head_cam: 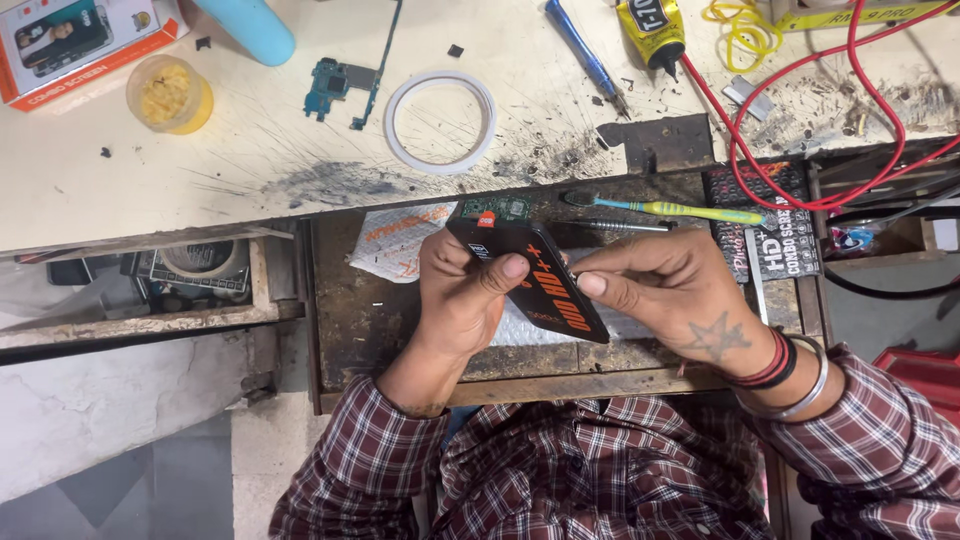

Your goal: The person repeatedly handles a disassembled smartphone, peeling protective film from a replacement screen, and wiping the phone's internal components with a white cloth. The person also handles a small green circuit board and a battery.

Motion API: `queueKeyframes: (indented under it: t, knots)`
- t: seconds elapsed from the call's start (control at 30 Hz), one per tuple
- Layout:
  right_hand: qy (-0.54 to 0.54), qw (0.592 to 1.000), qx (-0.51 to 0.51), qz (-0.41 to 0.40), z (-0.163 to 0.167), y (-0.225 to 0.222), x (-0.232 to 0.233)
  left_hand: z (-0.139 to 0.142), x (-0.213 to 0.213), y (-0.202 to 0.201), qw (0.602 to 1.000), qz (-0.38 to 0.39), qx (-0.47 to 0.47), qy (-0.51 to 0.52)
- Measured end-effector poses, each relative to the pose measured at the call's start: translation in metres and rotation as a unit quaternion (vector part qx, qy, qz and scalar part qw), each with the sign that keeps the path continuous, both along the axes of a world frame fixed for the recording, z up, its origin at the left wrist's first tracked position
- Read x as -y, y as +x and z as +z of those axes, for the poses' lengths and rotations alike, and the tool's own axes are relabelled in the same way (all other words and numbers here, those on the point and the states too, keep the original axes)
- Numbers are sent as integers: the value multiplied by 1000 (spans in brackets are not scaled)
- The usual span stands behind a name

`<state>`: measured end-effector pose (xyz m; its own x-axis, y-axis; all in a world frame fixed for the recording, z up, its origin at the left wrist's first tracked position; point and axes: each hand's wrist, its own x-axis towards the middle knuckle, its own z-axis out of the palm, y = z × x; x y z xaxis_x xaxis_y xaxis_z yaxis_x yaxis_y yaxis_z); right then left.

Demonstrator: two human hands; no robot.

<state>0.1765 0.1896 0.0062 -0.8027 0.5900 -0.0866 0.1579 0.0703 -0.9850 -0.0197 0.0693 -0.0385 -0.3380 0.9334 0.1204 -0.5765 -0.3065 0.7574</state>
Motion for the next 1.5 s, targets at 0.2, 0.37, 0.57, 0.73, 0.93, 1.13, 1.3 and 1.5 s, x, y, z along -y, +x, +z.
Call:
queueKeyframes:
  t: [0.2, 0.37, 0.57, 0.73, 0.93, 1.13, 1.3, 1.5]
  knots:
    - [-31, 999, -3, 18, -6, -3, -2, -7, 2, 5, 999, 24, 26, 7]
    - [-50, 998, -30, 35, -13, -3, 1, -13, 5, 5, 999, 23, 38, 6]
    - [-31, 998, -39, 38, -22, -2, 0, -13, 5, 6, 999, 12, 53, 4]
    - [-59, 998, -29, 17, -38, 1, -2, -19, 2, 6, 999, 13, 38, -1]
    - [-83, 996, -39, 1, -59, 1, -8, -27, -8, 8, 1000, 22, 15, 3]
    - [-49, 998, -26, 4, -71, 0, -20, -35, -18, 10, 999, 25, 27, -4]
    - [-54, 998, -18, 2, -75, 6, -27, -35, -24, 13, 1000, 23, 16, 1]
    - [-50, 998, -33, -17, -84, 18, -34, -34, -29, 21, 1000, 18, 6, 24]
